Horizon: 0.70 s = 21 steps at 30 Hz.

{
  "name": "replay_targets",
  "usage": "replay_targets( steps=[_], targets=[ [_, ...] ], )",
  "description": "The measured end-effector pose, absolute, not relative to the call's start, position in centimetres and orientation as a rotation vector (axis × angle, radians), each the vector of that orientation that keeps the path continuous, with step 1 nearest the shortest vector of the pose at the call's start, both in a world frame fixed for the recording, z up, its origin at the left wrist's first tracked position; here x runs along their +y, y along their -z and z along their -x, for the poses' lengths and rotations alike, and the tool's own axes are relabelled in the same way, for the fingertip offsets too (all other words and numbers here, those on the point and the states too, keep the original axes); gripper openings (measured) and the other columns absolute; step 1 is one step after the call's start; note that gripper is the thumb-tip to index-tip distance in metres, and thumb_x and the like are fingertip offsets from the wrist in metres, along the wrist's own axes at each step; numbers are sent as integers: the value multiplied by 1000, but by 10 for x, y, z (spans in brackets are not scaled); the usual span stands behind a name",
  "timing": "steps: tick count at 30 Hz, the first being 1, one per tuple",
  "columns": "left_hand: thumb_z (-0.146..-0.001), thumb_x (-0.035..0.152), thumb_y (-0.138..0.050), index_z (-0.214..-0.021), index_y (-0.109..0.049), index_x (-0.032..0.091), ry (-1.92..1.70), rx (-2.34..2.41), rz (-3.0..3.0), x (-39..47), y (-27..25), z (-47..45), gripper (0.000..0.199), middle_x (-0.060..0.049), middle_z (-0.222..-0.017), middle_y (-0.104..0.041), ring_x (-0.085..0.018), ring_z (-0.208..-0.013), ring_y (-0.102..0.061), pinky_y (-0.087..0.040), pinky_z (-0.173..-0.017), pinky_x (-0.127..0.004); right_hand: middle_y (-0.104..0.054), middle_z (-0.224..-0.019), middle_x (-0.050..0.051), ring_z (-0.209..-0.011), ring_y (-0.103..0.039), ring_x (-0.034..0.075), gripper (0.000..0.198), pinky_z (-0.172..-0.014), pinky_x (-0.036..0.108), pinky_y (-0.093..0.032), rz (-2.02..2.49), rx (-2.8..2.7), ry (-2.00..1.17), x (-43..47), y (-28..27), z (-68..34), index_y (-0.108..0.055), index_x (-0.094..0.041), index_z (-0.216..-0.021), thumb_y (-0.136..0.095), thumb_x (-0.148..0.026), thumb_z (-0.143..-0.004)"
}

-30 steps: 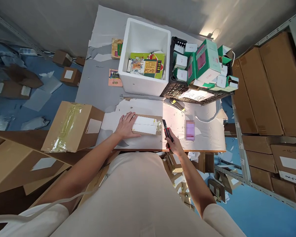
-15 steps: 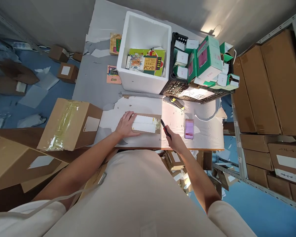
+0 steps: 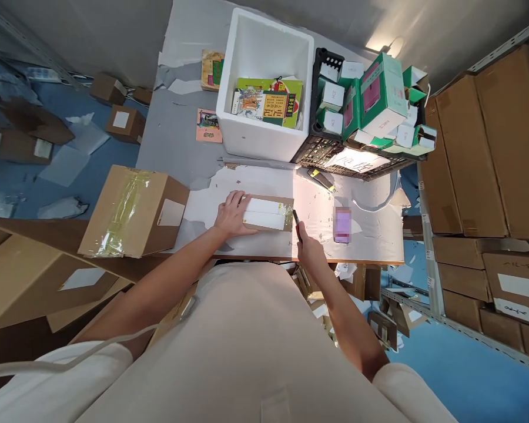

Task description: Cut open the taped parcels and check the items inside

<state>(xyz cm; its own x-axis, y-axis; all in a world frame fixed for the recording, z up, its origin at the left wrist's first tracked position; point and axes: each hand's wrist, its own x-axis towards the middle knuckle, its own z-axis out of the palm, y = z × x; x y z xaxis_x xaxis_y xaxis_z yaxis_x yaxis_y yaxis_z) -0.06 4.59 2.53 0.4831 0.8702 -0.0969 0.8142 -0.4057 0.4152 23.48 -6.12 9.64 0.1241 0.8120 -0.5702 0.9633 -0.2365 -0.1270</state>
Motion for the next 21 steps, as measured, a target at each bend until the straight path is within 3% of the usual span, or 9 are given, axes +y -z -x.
replay_targets(
  steps=[9, 16, 21],
  targets=[
    [-56, 64, -71, -140, -33, 17, -248, 1333, -2323, 47, -23, 1, 104, -21, -141, -36, -41, -132, -26, -41, -94, -52, -64, -88, 11, -79, -61, 22, 65, -64, 29, -38, -2172, 1722, 737, -57, -91, -227, -12, -15, -150, -35, -9, -90],
    [-56, 66, -70, -138, -36, 17, -317, 1300, -2331, 47, -21, 2, 101, -20, -138, -38, -38, -131, -28, -40, -97, -53, -62, -95, 13, -79, -63, 22, 76, -65, 29, -40, -2178, 1643, 740, -68, -93, -211, -5, -19, -151, -46, -10, -88],
    [-56, 62, -72, -139, -34, 18, -281, 1372, -2295, 44, -23, 0, 101, -21, -139, -36, -40, -131, -27, -43, -92, -53, -63, -94, 13, -82, -63, 22, 69, -68, 29, -40, -2234, 1645, 722, -65, -93, -209, -8, -17, -151, -38, -9, -90]
  ],
)
